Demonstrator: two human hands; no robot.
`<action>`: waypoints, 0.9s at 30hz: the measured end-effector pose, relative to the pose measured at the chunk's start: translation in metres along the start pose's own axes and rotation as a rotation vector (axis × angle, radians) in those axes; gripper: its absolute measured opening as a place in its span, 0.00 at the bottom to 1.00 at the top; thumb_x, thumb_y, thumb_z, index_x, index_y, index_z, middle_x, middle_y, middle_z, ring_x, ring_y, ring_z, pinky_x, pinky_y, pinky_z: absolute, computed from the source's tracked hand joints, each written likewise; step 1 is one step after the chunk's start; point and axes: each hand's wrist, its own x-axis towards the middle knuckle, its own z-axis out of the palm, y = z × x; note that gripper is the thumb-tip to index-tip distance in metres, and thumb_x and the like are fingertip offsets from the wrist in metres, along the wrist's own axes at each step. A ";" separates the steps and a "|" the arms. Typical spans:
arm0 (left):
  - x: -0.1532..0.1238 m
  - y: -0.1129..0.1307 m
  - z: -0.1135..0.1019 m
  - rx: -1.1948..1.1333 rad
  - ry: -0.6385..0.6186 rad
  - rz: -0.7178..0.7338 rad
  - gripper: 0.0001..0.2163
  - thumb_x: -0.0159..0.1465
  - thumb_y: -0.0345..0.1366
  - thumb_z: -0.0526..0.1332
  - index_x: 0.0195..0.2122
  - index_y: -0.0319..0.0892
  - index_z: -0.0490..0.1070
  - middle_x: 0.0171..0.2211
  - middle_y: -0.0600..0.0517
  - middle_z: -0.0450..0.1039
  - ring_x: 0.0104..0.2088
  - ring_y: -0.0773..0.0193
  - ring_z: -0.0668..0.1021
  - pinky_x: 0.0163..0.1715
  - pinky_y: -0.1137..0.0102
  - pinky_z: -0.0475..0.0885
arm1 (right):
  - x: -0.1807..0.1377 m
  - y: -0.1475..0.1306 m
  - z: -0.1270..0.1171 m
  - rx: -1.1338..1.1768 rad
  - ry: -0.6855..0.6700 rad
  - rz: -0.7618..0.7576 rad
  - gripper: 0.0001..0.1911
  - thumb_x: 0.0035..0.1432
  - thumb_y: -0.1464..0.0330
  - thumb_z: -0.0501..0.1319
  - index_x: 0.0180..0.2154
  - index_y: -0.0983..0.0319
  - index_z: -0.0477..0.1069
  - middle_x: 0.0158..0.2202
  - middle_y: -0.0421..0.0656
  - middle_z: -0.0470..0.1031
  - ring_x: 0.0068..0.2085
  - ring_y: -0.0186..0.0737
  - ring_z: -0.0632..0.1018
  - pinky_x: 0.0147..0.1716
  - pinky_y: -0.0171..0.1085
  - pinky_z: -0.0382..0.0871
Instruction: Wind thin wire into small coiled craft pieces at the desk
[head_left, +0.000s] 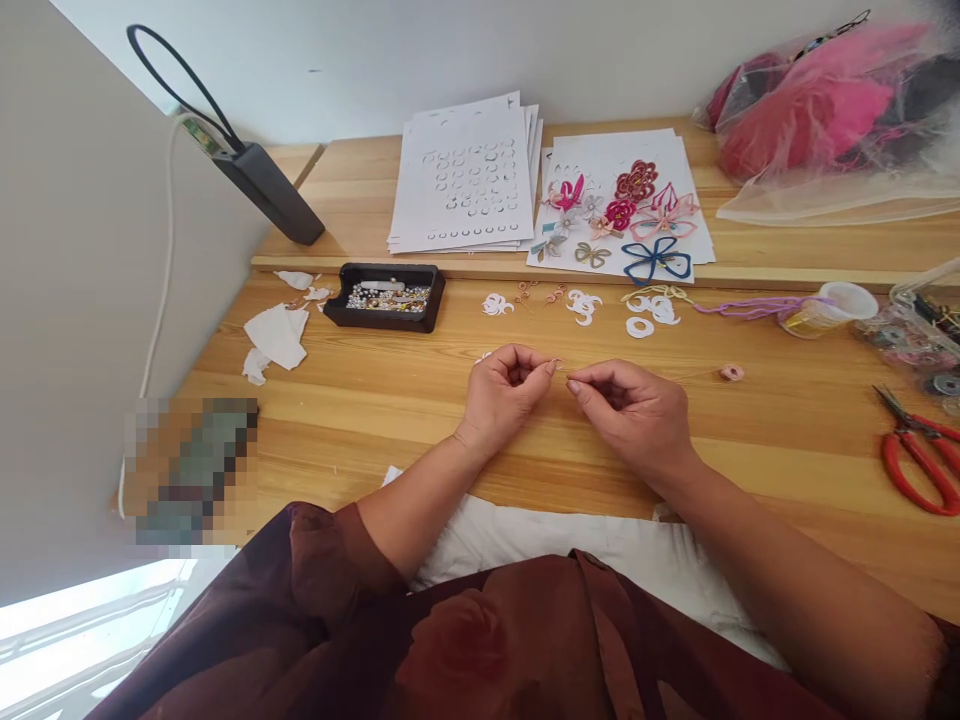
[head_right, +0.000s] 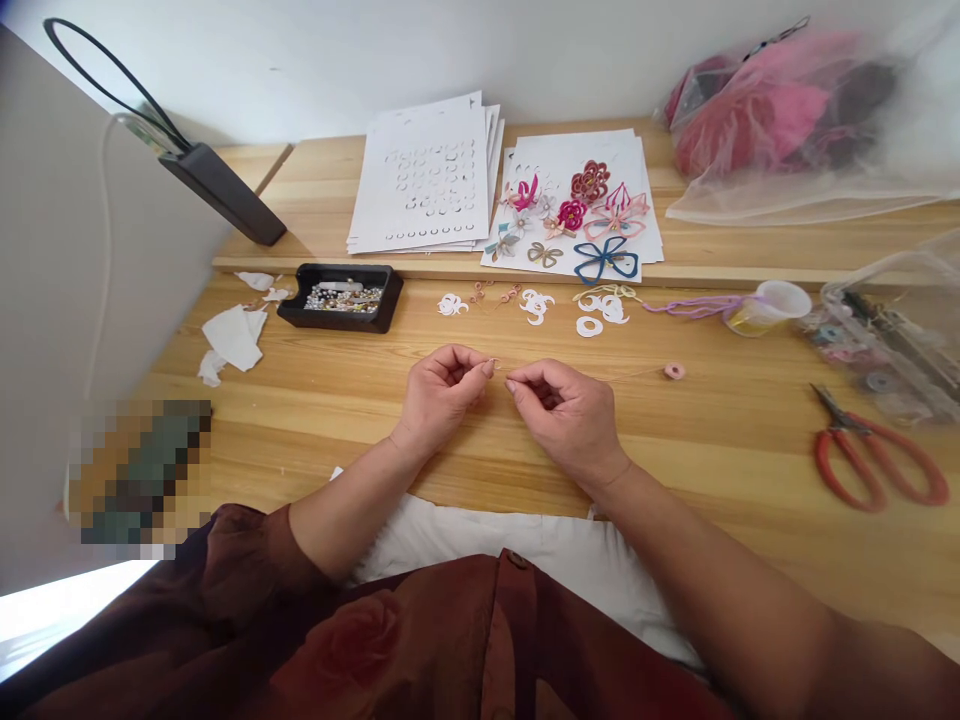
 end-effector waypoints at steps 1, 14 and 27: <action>0.000 0.000 0.000 0.004 -0.001 0.005 0.13 0.56 0.44 0.71 0.29 0.40 0.73 0.24 0.55 0.71 0.23 0.73 0.68 0.25 0.74 0.64 | 0.000 0.000 0.000 -0.034 0.005 -0.031 0.04 0.59 0.66 0.66 0.35 0.59 0.79 0.29 0.41 0.81 0.25 0.35 0.77 0.27 0.36 0.72; 0.000 -0.003 0.001 0.089 -0.021 0.065 0.09 0.56 0.39 0.69 0.31 0.38 0.75 0.29 0.52 0.77 0.27 0.70 0.73 0.29 0.74 0.68 | 0.002 -0.001 -0.001 -0.169 -0.019 -0.212 0.06 0.59 0.71 0.63 0.36 0.58 0.79 0.30 0.41 0.82 0.26 0.36 0.77 0.28 0.36 0.71; 0.004 -0.005 0.000 0.067 -0.056 0.089 0.09 0.56 0.39 0.68 0.30 0.39 0.75 0.28 0.53 0.76 0.26 0.71 0.73 0.29 0.74 0.68 | 0.005 0.005 0.003 -0.169 0.014 -0.312 0.06 0.58 0.72 0.63 0.35 0.60 0.80 0.28 0.40 0.81 0.25 0.34 0.76 0.27 0.34 0.69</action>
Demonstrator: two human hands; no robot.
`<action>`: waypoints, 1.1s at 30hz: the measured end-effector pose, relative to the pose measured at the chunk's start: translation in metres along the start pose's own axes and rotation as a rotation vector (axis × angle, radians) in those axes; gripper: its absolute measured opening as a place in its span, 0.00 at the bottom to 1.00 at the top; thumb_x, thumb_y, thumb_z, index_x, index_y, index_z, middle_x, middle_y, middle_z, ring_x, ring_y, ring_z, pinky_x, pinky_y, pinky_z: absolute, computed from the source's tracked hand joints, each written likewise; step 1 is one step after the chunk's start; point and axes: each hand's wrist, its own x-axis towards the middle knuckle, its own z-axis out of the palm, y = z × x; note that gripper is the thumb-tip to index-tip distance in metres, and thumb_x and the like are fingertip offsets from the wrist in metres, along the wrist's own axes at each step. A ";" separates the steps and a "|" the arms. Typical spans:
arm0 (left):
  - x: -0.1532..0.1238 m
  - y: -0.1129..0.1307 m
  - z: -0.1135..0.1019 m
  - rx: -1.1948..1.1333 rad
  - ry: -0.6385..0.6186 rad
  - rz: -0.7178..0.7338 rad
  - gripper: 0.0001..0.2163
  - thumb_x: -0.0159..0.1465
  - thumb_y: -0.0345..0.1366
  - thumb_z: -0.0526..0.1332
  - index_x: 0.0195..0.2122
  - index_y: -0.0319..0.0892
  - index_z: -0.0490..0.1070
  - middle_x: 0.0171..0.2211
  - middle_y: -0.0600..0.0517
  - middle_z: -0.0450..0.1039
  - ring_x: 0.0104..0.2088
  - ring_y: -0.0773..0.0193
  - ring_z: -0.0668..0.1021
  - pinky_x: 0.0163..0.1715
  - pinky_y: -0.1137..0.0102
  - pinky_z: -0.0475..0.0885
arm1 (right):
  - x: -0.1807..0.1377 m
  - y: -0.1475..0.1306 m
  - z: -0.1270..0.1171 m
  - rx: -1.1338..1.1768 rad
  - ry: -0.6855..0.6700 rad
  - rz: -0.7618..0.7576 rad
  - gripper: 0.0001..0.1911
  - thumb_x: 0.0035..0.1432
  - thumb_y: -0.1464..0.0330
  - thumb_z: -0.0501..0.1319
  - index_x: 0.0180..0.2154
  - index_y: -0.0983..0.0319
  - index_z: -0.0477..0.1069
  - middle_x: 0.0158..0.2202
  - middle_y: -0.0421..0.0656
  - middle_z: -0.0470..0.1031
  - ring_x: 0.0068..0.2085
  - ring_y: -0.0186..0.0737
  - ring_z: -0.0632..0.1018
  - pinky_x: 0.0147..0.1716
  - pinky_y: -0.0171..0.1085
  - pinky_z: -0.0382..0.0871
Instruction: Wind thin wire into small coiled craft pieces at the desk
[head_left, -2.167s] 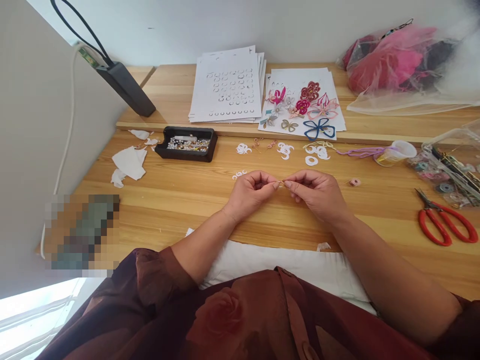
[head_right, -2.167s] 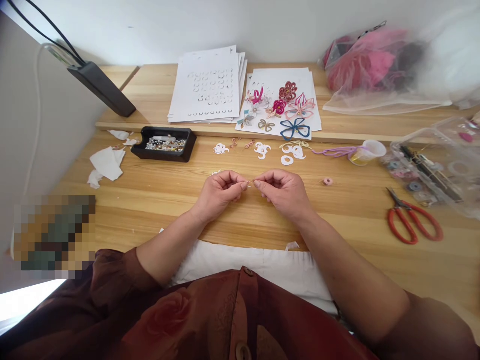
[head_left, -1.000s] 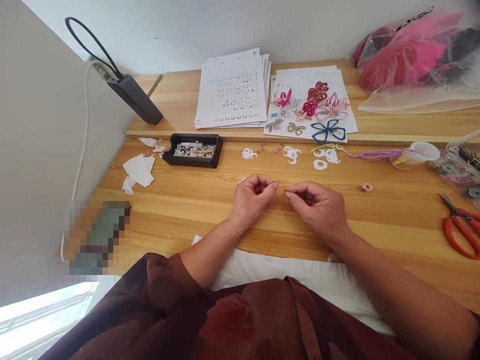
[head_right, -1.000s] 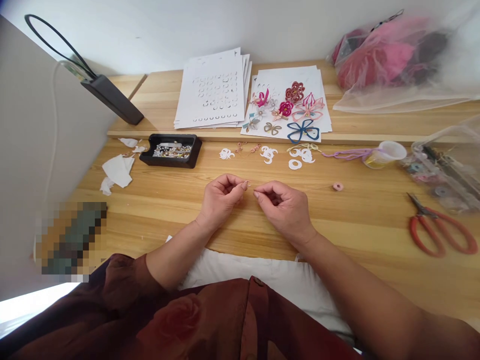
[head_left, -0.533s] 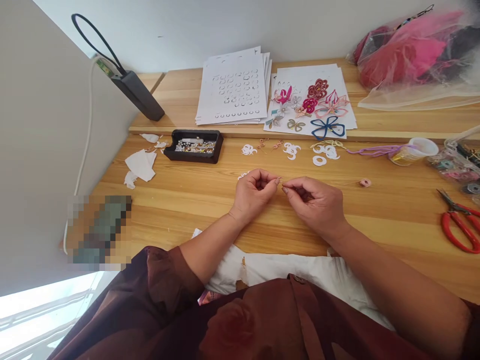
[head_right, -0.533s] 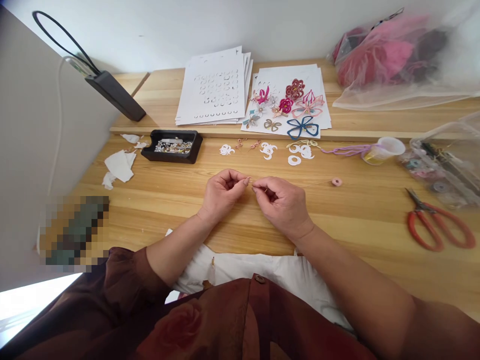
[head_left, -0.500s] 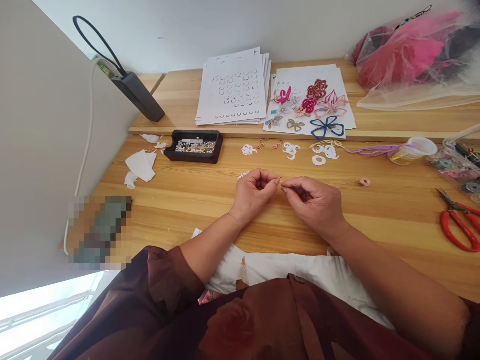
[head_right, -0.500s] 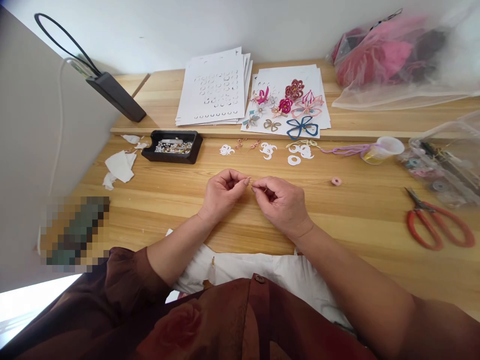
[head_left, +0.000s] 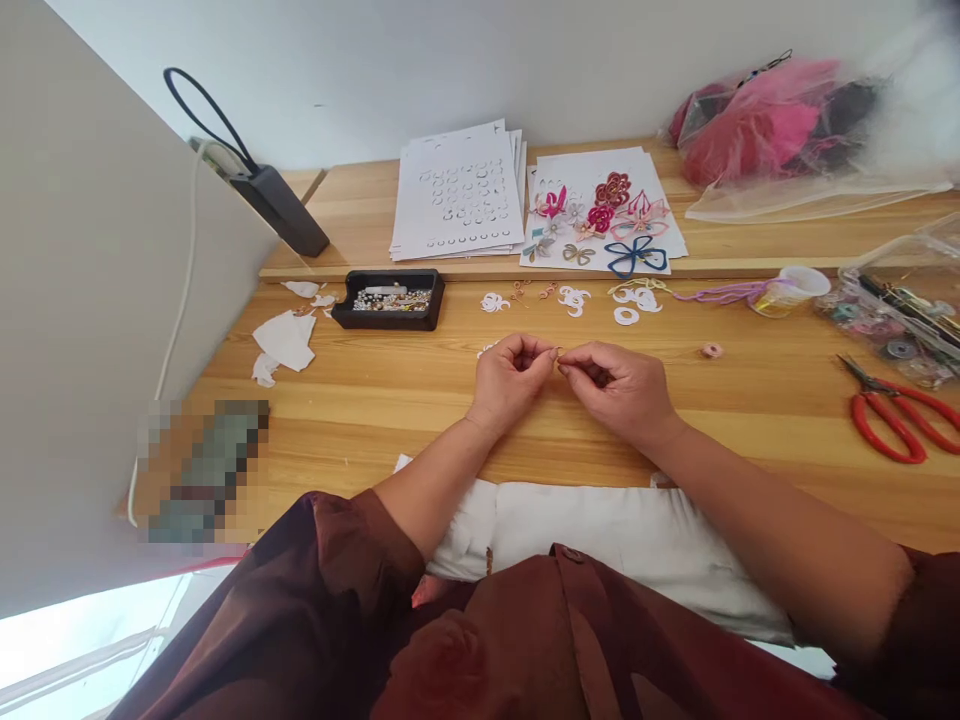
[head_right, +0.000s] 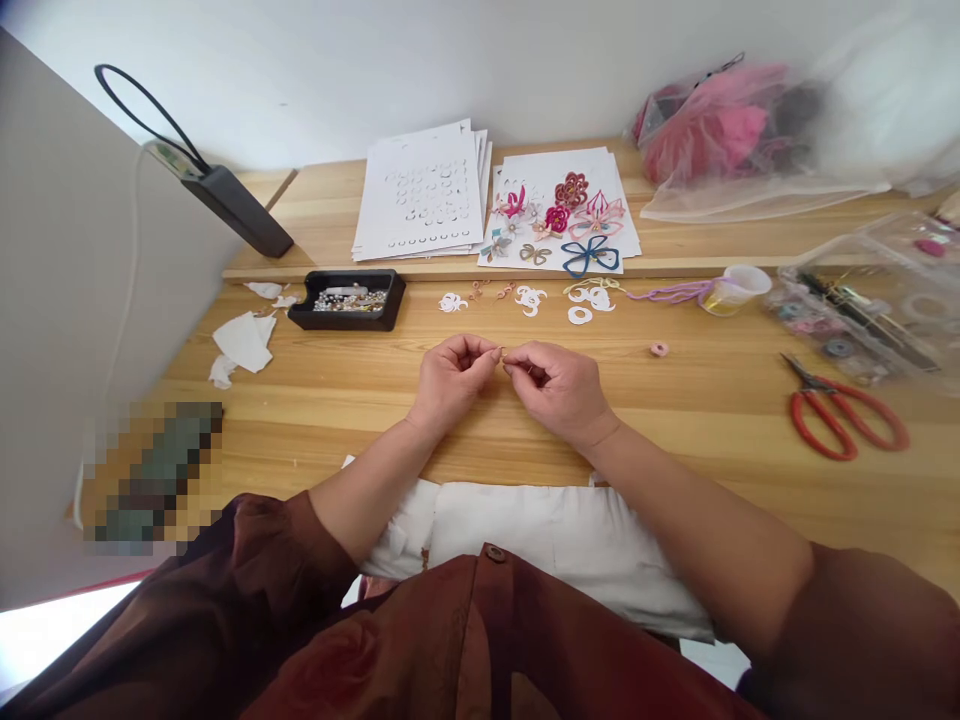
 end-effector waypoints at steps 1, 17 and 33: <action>0.000 -0.001 0.000 -0.003 0.000 0.007 0.09 0.56 0.40 0.68 0.30 0.39 0.75 0.28 0.53 0.76 0.26 0.71 0.73 0.29 0.74 0.68 | 0.000 0.001 0.001 0.004 0.002 0.001 0.06 0.58 0.72 0.64 0.35 0.60 0.80 0.28 0.40 0.81 0.24 0.33 0.75 0.27 0.33 0.69; 0.001 -0.001 -0.002 -0.007 -0.033 -0.003 0.11 0.56 0.42 0.69 0.30 0.39 0.74 0.25 0.55 0.72 0.24 0.72 0.70 0.28 0.74 0.67 | -0.001 0.000 0.001 0.026 0.003 0.001 0.05 0.57 0.72 0.64 0.35 0.60 0.79 0.28 0.40 0.81 0.24 0.33 0.75 0.26 0.34 0.69; -0.006 0.006 -0.003 0.156 0.002 0.050 0.07 0.58 0.37 0.67 0.32 0.39 0.76 0.30 0.51 0.78 0.28 0.69 0.75 0.29 0.74 0.70 | -0.002 -0.011 -0.011 -0.050 -0.056 -0.072 0.07 0.57 0.73 0.64 0.38 0.59 0.77 0.31 0.40 0.79 0.30 0.36 0.77 0.30 0.36 0.70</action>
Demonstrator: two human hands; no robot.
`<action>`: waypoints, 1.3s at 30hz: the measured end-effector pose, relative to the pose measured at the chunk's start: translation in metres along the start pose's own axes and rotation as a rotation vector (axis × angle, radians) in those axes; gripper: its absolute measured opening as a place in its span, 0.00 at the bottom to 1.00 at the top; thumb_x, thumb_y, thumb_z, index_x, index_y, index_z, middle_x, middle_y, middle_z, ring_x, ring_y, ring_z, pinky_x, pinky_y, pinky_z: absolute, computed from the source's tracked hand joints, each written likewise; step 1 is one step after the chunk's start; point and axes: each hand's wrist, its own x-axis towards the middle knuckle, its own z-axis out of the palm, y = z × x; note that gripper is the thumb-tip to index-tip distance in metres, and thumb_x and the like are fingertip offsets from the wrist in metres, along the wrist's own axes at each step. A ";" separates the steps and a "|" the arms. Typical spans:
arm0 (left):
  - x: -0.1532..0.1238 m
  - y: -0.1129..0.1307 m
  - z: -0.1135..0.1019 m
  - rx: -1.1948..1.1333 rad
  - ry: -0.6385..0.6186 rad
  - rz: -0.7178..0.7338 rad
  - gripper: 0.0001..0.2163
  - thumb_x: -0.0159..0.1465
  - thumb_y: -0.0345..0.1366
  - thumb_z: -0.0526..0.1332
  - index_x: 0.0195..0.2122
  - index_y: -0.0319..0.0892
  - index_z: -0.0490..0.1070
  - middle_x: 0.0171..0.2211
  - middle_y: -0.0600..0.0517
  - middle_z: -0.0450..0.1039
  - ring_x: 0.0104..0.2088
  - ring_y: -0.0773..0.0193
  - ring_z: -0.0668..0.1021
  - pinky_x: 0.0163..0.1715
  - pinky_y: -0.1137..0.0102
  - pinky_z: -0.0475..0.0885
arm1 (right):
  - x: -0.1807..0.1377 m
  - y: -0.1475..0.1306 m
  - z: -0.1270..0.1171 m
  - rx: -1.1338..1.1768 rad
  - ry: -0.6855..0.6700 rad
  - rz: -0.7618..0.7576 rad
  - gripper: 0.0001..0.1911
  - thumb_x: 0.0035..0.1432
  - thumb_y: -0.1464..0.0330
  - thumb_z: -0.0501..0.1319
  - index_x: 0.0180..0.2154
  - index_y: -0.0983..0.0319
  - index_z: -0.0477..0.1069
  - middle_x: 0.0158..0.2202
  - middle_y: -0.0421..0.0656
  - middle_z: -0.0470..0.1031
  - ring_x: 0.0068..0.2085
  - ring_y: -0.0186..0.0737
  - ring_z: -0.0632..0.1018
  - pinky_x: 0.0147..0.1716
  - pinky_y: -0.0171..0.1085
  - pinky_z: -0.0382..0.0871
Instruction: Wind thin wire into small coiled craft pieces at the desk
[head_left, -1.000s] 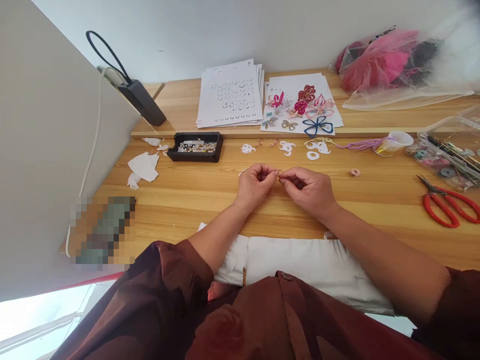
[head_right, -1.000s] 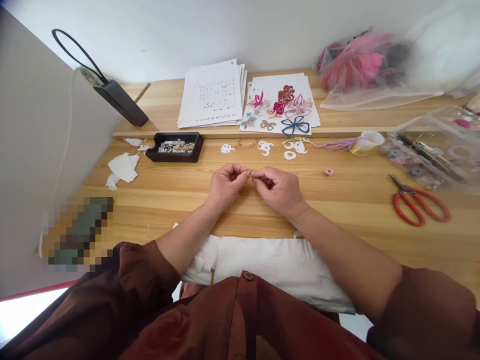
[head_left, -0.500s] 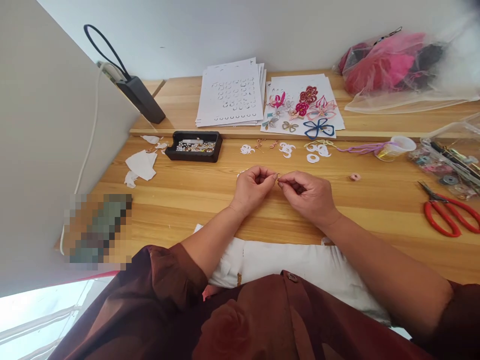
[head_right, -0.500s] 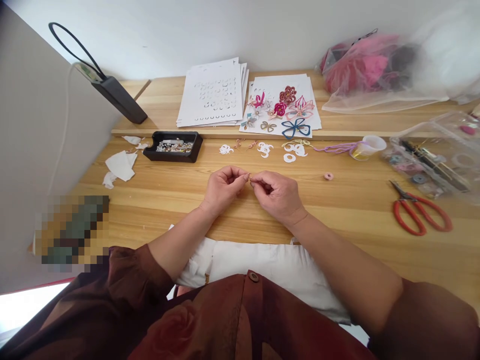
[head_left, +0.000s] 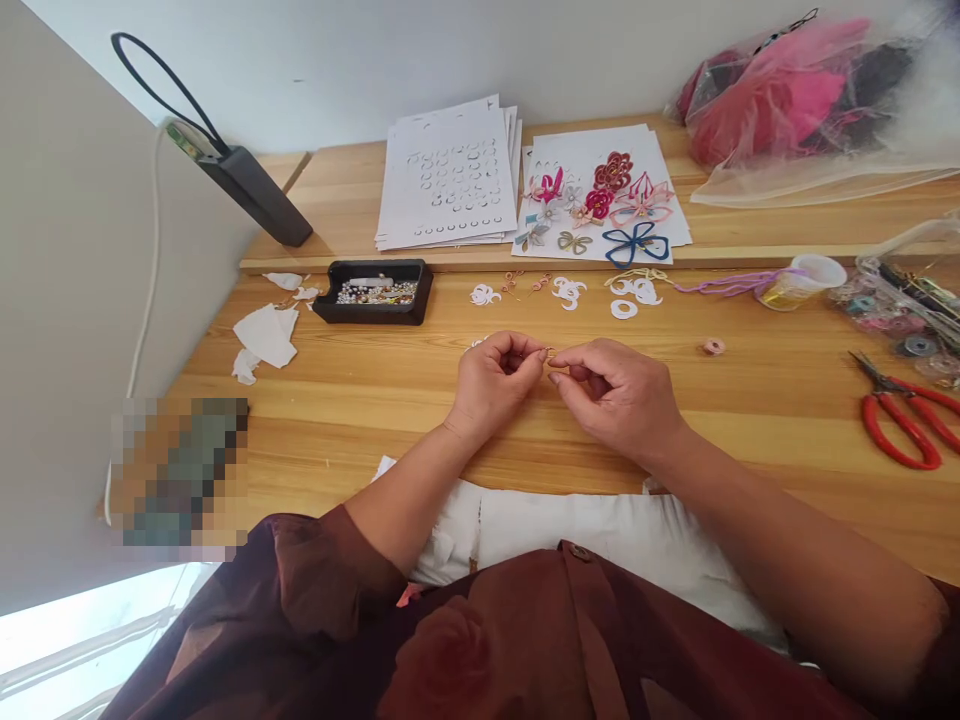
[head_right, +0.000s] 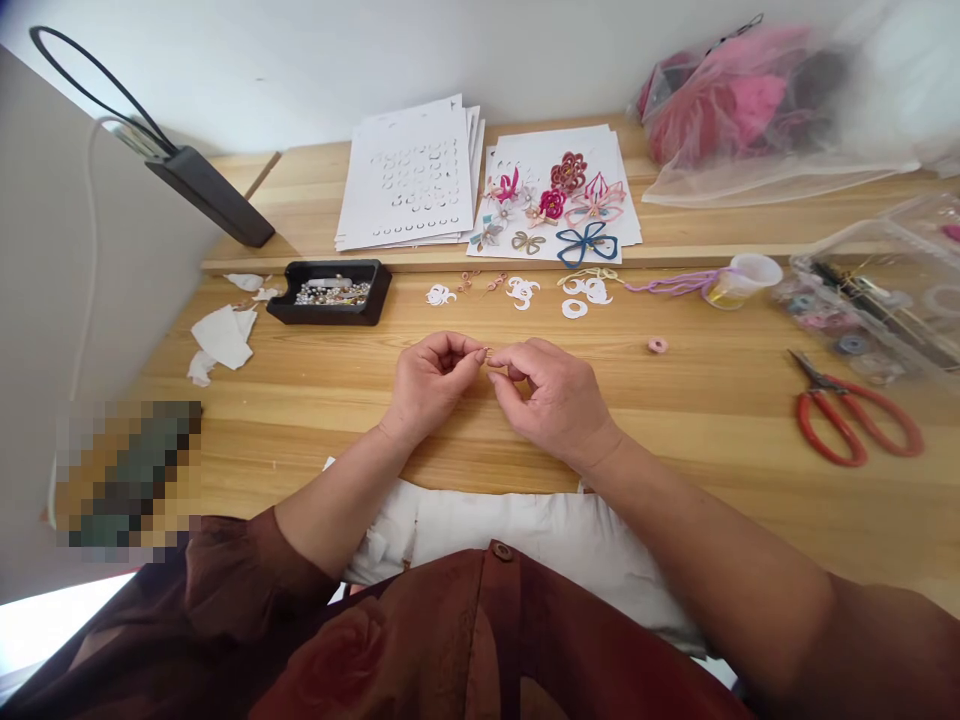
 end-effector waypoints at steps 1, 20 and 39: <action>0.000 0.000 -0.001 0.032 -0.005 0.016 0.06 0.58 0.37 0.66 0.32 0.39 0.76 0.30 0.51 0.78 0.27 0.69 0.75 0.29 0.74 0.70 | 0.000 -0.001 -0.002 -0.020 -0.003 -0.016 0.06 0.58 0.74 0.64 0.37 0.59 0.77 0.31 0.40 0.78 0.30 0.36 0.77 0.30 0.36 0.70; -0.003 0.012 -0.005 0.002 -0.272 -0.054 0.09 0.58 0.39 0.67 0.29 0.39 0.74 0.28 0.51 0.75 0.26 0.69 0.71 0.27 0.73 0.66 | 0.014 0.007 -0.011 0.285 -0.053 0.375 0.04 0.57 0.66 0.66 0.31 0.59 0.79 0.25 0.39 0.77 0.23 0.33 0.69 0.22 0.35 0.63; 0.000 0.010 -0.002 -0.315 -0.054 -0.222 0.16 0.53 0.46 0.73 0.29 0.38 0.73 0.22 0.55 0.70 0.20 0.74 0.66 0.21 0.75 0.61 | 0.013 0.011 -0.002 0.520 -0.037 0.539 0.08 0.53 0.63 0.71 0.30 0.60 0.79 0.21 0.40 0.77 0.20 0.34 0.75 0.19 0.32 0.70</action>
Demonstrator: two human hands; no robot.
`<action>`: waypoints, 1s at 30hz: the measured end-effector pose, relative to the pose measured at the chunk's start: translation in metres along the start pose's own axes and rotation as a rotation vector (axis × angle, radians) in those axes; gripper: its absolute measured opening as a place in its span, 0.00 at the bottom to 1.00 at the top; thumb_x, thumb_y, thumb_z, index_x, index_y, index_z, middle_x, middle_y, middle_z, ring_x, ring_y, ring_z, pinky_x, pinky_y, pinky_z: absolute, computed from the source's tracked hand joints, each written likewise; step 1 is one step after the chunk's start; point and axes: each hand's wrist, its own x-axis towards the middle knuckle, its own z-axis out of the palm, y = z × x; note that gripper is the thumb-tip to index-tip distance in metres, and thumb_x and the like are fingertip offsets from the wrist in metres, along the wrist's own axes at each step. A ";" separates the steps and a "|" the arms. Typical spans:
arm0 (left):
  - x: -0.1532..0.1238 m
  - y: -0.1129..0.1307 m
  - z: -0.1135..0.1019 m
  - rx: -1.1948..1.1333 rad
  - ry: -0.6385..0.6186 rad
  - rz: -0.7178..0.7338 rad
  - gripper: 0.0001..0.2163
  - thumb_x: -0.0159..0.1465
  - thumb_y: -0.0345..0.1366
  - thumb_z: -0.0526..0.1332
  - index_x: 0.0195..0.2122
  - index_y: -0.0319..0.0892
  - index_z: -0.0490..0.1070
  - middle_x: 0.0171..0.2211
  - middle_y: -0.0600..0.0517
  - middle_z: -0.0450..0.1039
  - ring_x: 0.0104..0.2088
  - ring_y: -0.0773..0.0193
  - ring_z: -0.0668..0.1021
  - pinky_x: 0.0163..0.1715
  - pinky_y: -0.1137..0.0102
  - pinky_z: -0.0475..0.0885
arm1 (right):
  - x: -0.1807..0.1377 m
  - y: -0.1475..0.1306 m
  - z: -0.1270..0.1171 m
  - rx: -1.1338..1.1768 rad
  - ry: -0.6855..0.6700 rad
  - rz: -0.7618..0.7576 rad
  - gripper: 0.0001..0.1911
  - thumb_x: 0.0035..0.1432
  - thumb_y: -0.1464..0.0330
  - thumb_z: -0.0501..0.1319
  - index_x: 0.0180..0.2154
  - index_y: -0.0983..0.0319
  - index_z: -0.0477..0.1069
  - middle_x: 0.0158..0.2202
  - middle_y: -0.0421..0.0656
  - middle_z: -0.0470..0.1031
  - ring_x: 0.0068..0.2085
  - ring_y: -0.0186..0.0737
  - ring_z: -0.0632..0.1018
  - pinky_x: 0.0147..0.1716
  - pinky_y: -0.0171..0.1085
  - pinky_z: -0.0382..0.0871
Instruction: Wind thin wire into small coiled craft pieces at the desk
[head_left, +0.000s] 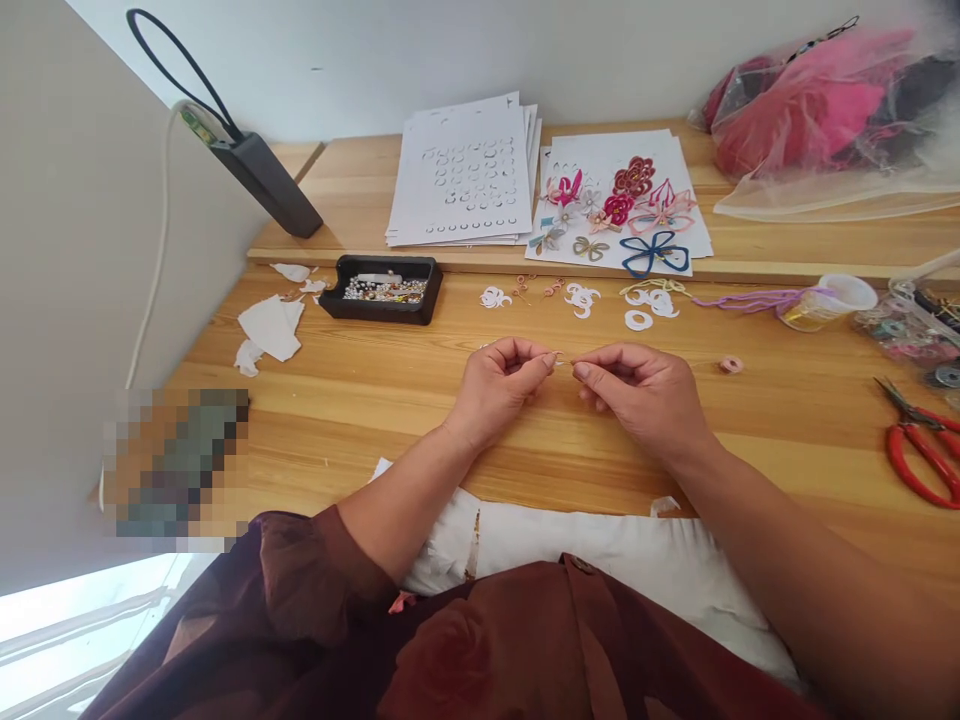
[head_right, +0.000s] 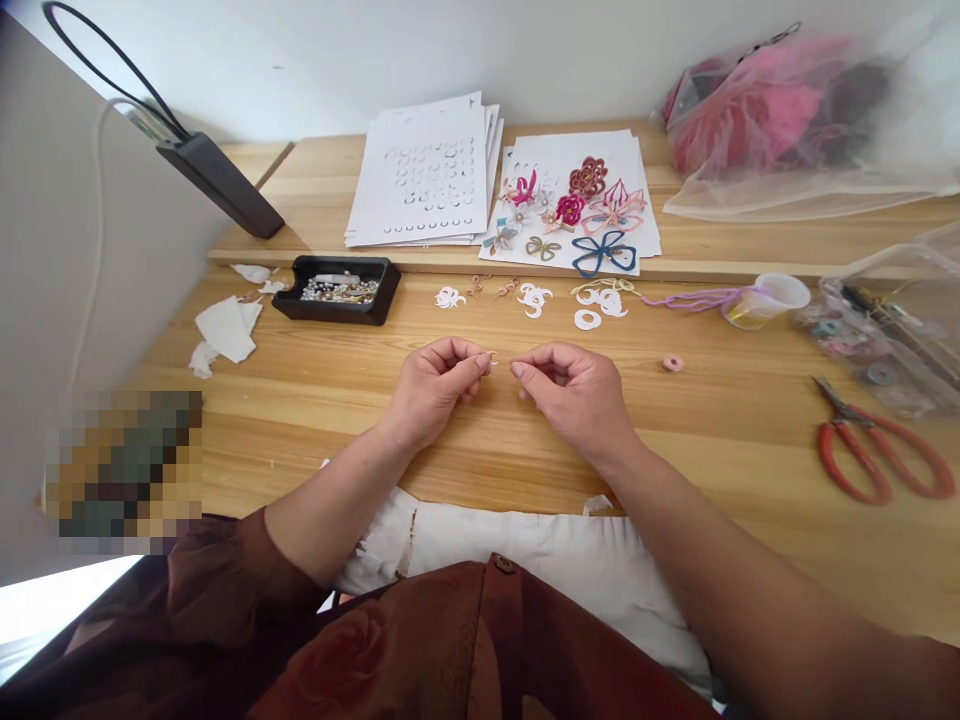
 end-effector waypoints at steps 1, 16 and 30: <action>0.000 -0.001 0.000 -0.003 0.013 0.004 0.16 0.53 0.46 0.73 0.29 0.38 0.73 0.22 0.55 0.70 0.20 0.74 0.66 0.21 0.75 0.61 | -0.001 0.000 0.001 -0.019 0.005 -0.011 0.07 0.53 0.63 0.71 0.30 0.60 0.79 0.21 0.40 0.78 0.21 0.35 0.77 0.20 0.33 0.71; 0.001 -0.003 -0.001 0.165 0.071 0.114 0.11 0.56 0.42 0.70 0.29 0.39 0.75 0.27 0.53 0.75 0.26 0.70 0.72 0.27 0.74 0.67 | -0.017 -0.008 0.007 -0.405 0.104 -0.340 0.03 0.58 0.69 0.65 0.35 0.57 0.78 0.27 0.40 0.78 0.24 0.35 0.73 0.25 0.37 0.68; -0.003 0.000 -0.001 0.253 -0.074 0.067 0.08 0.55 0.38 0.68 0.27 0.39 0.74 0.26 0.52 0.75 0.24 0.70 0.70 0.25 0.74 0.64 | -0.011 -0.014 -0.003 -0.472 0.104 -0.449 0.03 0.59 0.71 0.64 0.34 0.57 0.77 0.27 0.39 0.74 0.24 0.35 0.68 0.25 0.38 0.62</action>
